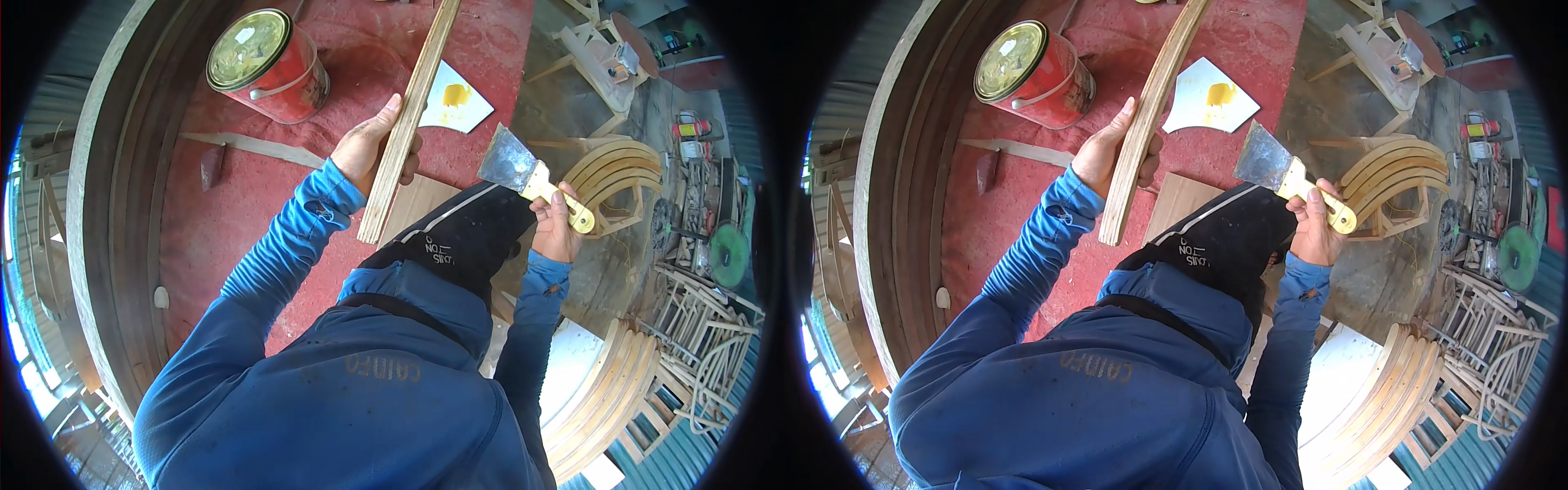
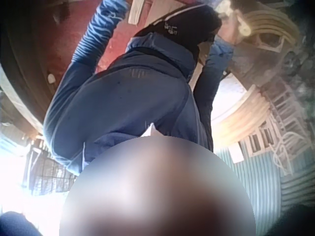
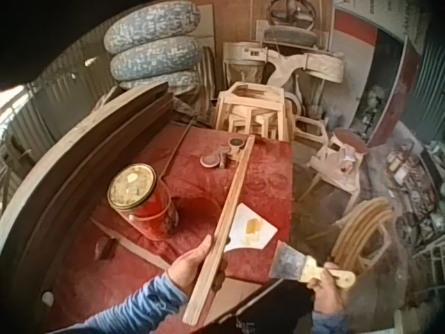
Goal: The recorder applies glue to curved wooden slats using a putty knife in a workshop setting.
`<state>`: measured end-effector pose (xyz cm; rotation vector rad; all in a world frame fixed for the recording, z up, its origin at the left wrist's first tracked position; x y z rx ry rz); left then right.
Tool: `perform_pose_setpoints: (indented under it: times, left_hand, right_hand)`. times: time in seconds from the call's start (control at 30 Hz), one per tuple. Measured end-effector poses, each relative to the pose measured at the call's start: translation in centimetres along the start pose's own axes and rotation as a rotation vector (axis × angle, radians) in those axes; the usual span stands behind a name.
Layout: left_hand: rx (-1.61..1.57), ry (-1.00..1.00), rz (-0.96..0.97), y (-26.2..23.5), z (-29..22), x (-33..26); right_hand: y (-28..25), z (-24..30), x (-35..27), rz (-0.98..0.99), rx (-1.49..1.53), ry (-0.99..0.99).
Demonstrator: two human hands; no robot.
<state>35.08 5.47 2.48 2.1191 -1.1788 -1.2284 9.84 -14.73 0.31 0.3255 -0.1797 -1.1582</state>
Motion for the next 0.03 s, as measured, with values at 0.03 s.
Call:
perform_pose_setpoints:
  times: [0.03]
  left_hand:
    - [-0.034, -0.003, 0.064, 0.08, -0.11, 0.05]
  right_hand:
    - [-0.06, -0.01, 0.04, 0.007, -0.001, -0.005]
Point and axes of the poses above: each hand's wrist, its own x-axis towards the middle knuckle, its own y-axis out of the palm, z = x × y, the point moved 4 cm from there along x, towards the middle knuckle, and after that the axes turned 4 degrees about -y, right-handed, at the moved point
